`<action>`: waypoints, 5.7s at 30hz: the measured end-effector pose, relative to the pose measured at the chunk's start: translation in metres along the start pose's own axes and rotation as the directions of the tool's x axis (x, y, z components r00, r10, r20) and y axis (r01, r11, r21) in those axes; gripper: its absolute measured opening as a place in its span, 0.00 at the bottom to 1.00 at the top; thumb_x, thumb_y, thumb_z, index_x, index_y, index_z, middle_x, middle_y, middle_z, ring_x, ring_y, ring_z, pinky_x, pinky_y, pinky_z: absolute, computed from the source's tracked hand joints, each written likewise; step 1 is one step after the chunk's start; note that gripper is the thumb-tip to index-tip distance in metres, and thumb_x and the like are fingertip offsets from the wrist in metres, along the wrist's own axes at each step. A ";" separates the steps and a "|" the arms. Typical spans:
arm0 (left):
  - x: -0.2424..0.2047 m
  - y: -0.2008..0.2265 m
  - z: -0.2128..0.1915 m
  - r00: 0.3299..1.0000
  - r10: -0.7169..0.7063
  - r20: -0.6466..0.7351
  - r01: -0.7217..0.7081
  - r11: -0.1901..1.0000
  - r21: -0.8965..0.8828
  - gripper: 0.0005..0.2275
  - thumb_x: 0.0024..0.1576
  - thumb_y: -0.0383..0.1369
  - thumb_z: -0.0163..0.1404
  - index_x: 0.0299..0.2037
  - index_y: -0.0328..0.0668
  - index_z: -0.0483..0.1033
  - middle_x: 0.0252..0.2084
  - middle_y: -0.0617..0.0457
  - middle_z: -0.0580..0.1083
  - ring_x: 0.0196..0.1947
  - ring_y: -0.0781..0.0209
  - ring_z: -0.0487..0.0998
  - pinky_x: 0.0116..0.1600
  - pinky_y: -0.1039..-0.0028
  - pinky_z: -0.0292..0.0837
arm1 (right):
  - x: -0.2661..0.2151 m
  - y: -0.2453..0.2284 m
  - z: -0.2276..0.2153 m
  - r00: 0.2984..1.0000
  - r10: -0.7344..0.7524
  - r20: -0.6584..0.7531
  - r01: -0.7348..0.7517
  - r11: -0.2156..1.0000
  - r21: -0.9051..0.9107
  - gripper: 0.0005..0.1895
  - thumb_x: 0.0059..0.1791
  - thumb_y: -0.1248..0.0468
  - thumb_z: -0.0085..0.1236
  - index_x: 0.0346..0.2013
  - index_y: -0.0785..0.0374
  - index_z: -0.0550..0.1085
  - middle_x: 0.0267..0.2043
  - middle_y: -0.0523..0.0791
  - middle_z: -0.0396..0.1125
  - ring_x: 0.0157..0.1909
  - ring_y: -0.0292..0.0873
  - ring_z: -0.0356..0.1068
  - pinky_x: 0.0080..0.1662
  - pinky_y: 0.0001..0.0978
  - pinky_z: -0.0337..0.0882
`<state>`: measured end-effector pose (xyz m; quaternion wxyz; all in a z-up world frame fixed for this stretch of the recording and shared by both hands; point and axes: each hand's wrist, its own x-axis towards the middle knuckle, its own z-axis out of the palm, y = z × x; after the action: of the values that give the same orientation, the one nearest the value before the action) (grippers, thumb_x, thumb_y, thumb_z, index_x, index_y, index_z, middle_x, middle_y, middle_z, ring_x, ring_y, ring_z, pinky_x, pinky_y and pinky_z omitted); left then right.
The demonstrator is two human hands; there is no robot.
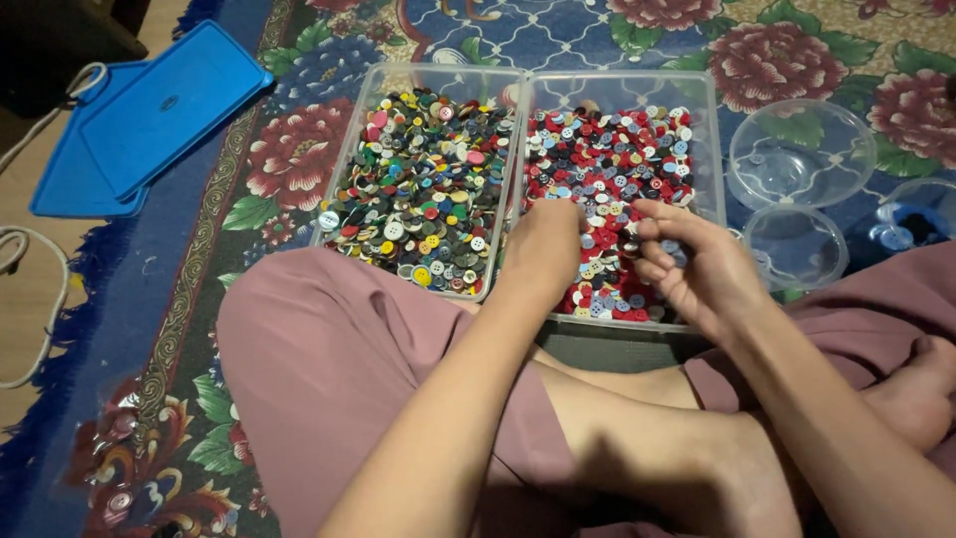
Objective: Sorting various colored buttons from large containers into smaller ones while sitting on the floor.
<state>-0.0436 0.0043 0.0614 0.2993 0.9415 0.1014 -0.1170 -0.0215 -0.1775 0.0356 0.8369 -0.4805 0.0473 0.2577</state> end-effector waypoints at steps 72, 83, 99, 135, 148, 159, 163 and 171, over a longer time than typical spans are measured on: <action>0.090 -0.025 0.039 0.946 -0.150 -0.286 0.005 0.893 -0.450 0.11 0.58 0.46 0.50 0.34 0.60 0.86 0.32 0.50 0.82 0.46 0.38 0.82 0.47 0.52 0.81 | 0.054 -0.011 0.030 0.945 -0.002 -0.326 -0.130 0.914 -0.384 0.22 0.57 0.49 0.44 0.20 0.51 0.57 0.16 0.33 0.40 0.15 0.29 0.42 0.20 0.18 0.45; 0.098 -0.016 0.031 0.971 0.076 -0.227 -0.057 0.994 0.089 0.07 0.51 0.16 0.53 0.35 0.31 0.82 0.33 0.38 0.80 0.42 0.34 0.84 0.46 0.48 0.81 | 0.075 -0.007 -0.002 0.953 -0.080 -0.292 -0.063 0.891 -0.449 0.20 0.58 0.47 0.45 0.40 0.62 0.72 0.19 0.37 0.49 0.17 0.30 0.46 0.19 0.21 0.47; 0.065 -0.009 0.021 0.940 0.105 -0.326 -0.098 0.994 0.037 0.03 0.49 0.19 0.57 0.31 0.31 0.82 0.30 0.37 0.79 0.38 0.32 0.84 0.41 0.44 0.82 | 0.120 0.011 0.006 0.986 -0.162 -0.049 -0.076 -0.166 -0.983 0.14 0.51 0.52 0.63 0.50 0.30 0.80 0.40 0.50 0.75 0.50 0.59 0.75 0.49 0.55 0.76; -0.003 -0.019 0.004 0.787 0.276 -0.552 -0.425 0.891 -0.161 0.11 0.68 0.39 0.41 0.49 0.47 0.75 0.30 0.39 0.80 0.35 0.37 0.84 0.39 0.51 0.78 | 0.060 0.019 -0.017 0.928 -0.365 -0.074 -0.124 -0.116 -0.985 0.09 0.49 0.54 0.65 0.43 0.35 0.83 0.20 0.36 0.70 0.33 0.44 0.74 0.38 0.36 0.76; 0.060 -0.010 0.038 0.990 -0.065 0.122 0.107 -0.199 -0.974 0.13 0.60 0.40 0.41 0.34 0.40 0.71 0.25 0.53 0.68 0.20 0.70 0.63 0.18 0.82 0.52 | 0.061 0.008 -0.004 0.940 -0.323 -0.111 -0.137 -0.059 -0.989 0.05 0.50 0.59 0.63 0.40 0.48 0.83 0.34 0.49 0.77 0.46 0.58 0.76 0.47 0.50 0.77; 0.104 -0.019 0.039 0.994 0.075 0.076 -0.073 0.997 -0.020 0.06 0.53 0.32 0.57 0.35 0.59 0.86 0.19 0.57 0.78 0.15 0.64 0.81 0.29 0.71 0.80 | 0.044 -0.009 0.016 0.955 0.111 -0.275 -0.138 0.987 -0.080 0.11 0.50 0.55 0.38 0.27 0.53 0.51 0.18 0.31 0.35 0.14 0.26 0.38 0.17 0.17 0.44; 0.106 -0.023 0.033 0.996 0.058 0.064 -0.062 0.997 0.053 0.06 0.52 0.33 0.54 0.31 0.54 0.86 0.19 0.51 0.79 0.28 0.48 0.85 0.39 0.60 0.82 | 0.066 0.003 -0.036 0.990 0.109 -0.086 -0.094 0.982 0.165 0.12 0.48 0.55 0.44 0.23 0.46 0.54 0.16 0.31 0.36 0.13 0.30 0.38 0.16 0.19 0.42; 0.065 -0.001 0.005 0.997 0.062 0.053 -0.061 0.998 -0.028 0.10 0.56 0.30 0.52 0.43 0.54 0.85 0.28 0.53 0.82 0.22 0.60 0.85 0.47 0.62 0.82 | 0.058 0.006 -0.024 0.994 0.077 -0.077 -0.055 0.967 0.250 0.13 0.59 0.53 0.39 0.32 0.50 0.62 0.20 0.34 0.43 0.16 0.31 0.45 0.19 0.18 0.46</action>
<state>0.0172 0.0094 0.0384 0.3176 0.9368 0.0658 -0.1315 0.0298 -0.1729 -0.0009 0.8785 -0.3810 0.1313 0.2565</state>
